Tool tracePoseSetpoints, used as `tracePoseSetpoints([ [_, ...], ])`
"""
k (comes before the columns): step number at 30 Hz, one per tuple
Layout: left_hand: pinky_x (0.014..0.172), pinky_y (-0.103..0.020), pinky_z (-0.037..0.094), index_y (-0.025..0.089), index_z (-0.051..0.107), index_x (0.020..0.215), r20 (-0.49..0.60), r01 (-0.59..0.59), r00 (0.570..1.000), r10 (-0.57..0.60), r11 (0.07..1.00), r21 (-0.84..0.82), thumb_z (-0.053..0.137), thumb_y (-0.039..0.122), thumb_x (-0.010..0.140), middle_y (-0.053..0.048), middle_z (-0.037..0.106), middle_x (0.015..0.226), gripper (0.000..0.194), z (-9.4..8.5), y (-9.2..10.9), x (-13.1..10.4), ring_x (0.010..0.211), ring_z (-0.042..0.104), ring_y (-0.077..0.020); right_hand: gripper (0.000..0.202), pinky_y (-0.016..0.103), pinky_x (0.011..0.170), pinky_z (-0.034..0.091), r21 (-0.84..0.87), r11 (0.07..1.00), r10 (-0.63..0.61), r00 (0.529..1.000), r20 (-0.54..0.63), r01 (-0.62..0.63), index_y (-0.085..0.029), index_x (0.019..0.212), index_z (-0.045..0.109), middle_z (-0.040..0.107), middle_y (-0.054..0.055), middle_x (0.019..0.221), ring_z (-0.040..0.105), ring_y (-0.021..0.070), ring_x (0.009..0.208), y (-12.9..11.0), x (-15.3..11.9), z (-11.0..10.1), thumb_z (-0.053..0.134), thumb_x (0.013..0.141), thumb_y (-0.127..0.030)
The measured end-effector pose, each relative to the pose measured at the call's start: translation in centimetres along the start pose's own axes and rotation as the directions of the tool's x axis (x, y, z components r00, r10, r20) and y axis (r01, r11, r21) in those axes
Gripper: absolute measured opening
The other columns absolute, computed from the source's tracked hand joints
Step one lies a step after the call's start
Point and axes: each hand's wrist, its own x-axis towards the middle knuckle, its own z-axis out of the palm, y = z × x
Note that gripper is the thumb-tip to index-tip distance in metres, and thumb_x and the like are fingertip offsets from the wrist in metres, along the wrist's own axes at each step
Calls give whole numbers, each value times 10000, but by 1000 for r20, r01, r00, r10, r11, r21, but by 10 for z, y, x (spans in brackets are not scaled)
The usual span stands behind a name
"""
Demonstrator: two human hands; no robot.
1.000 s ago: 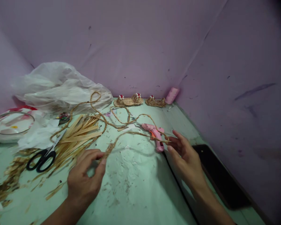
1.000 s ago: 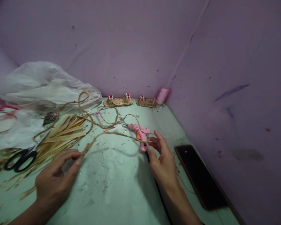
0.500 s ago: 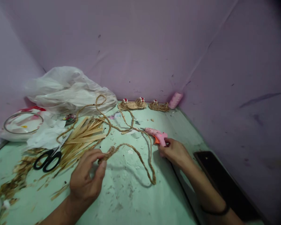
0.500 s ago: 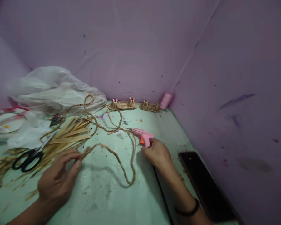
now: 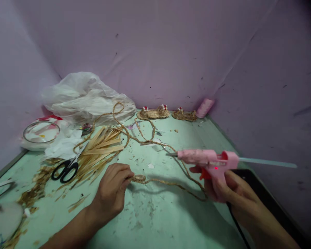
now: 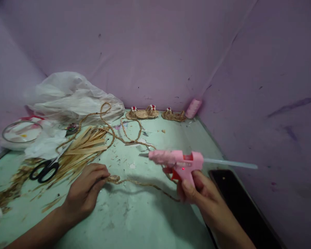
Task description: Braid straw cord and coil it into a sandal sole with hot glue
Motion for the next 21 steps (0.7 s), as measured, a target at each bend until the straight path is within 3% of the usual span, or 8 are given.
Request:
tracePoseSetpoints([
  [2,757,-335,486,148,565,939,11,-1,1000,1,1000,-4,473,34,805,-86,594,883,199,-1,1,1,856,566,-189,298,240,457,449,-65,998,-14,997,70,18,-212,817,688,593,23,577,529,151,519,-3,-7,5,556,806,-480],
  [6,749,-337,479,154,561,947,15,-12,1000,13,1000,-13,471,24,806,-85,589,875,212,-1,4,5,854,551,-187,265,323,659,559,-194,979,-48,996,71,61,-245,849,730,721,73,804,661,236,763,-4,-11,8,594,778,-461],
  [8,743,-342,472,157,557,955,18,-24,1000,24,1000,-9,471,19,803,-84,585,875,223,-1,5,5,846,544,-186,237,346,702,568,-266,960,-66,993,93,89,-262,851,738,735,65,825,677,252,797,-1,-12,8,602,774,-441],
  [14,740,-377,453,158,553,962,59,-51,997,52,999,-13,474,12,792,-90,583,881,238,0,4,3,833,536,-198,240,290,536,557,-393,915,-54,993,108,92,-274,834,745,693,17,654,651,209,608,-3,-19,20,597,768,-451],
  [18,734,-377,450,156,549,960,42,-60,997,60,998,-12,470,7,791,-91,582,876,238,-1,4,4,822,528,-193,248,249,562,547,-387,920,-62,998,23,66,-271,872,749,711,7,693,648,179,608,-6,-23,27,622,750,-445],
  [21,721,-370,452,158,559,938,27,-55,998,55,998,-1,460,35,804,-89,589,864,207,0,5,5,802,533,-189,235,235,551,547,-417,904,-72,994,79,98,-271,846,750,709,4,673,660,183,623,-4,-22,24,615,750,-439],
])
